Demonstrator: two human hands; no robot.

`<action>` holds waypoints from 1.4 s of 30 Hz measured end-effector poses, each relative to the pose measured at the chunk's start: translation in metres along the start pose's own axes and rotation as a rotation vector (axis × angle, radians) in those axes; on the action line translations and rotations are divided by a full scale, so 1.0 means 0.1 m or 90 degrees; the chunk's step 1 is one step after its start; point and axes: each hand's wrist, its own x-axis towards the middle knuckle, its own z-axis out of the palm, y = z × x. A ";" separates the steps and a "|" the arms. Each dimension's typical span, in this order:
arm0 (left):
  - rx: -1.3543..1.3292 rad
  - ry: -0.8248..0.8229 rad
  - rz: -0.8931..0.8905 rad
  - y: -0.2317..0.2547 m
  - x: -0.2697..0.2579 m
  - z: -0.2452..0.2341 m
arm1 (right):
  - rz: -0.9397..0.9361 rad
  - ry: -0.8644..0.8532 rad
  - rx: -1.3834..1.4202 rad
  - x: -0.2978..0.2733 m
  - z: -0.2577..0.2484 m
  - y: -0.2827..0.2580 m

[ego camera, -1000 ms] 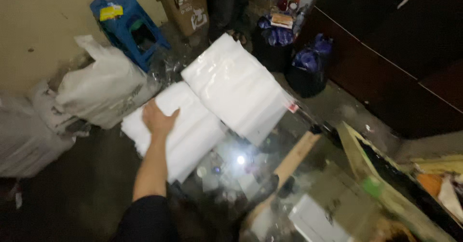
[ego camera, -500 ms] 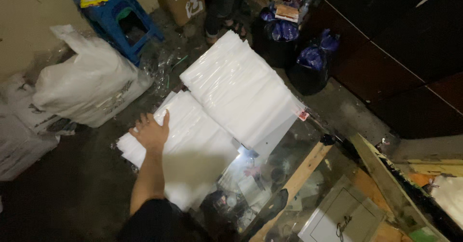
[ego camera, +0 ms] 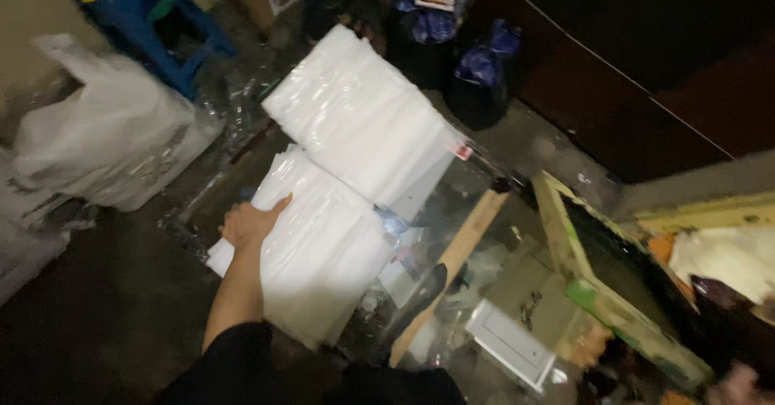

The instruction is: The person performs screen printing by placing a white sheet under a screen frame and using a squeegee to pull ink across the mesh. They repeatedly lift the frame to remove the printed sheet and replace it with a new one from a nearby stack.

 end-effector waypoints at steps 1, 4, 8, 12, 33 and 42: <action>0.005 -0.004 0.012 0.05 -0.12 0.04 | 0.006 0.010 -0.001 -0.10 -0.01 -0.10; 0.018 -0.042 -0.051 0.12 -0.50 0.28 | 0.020 0.032 -0.007 -0.31 -0.04 -0.31; -0.032 -0.027 -0.129 0.14 -0.93 0.60 | -0.387 0.142 -0.240 -0.17 -0.06 -0.21; -0.120 -0.050 -0.185 0.15 -1.20 0.50 | -0.398 0.155 -0.246 -0.14 -0.02 -0.25; -0.102 0.253 0.399 -0.10 -1.23 1.53 | -0.436 0.133 -0.107 0.00 -0.10 -0.86; 0.091 0.186 0.599 0.24 -2.40 2.51 | -0.355 0.097 -0.127 -0.08 -0.14 -0.91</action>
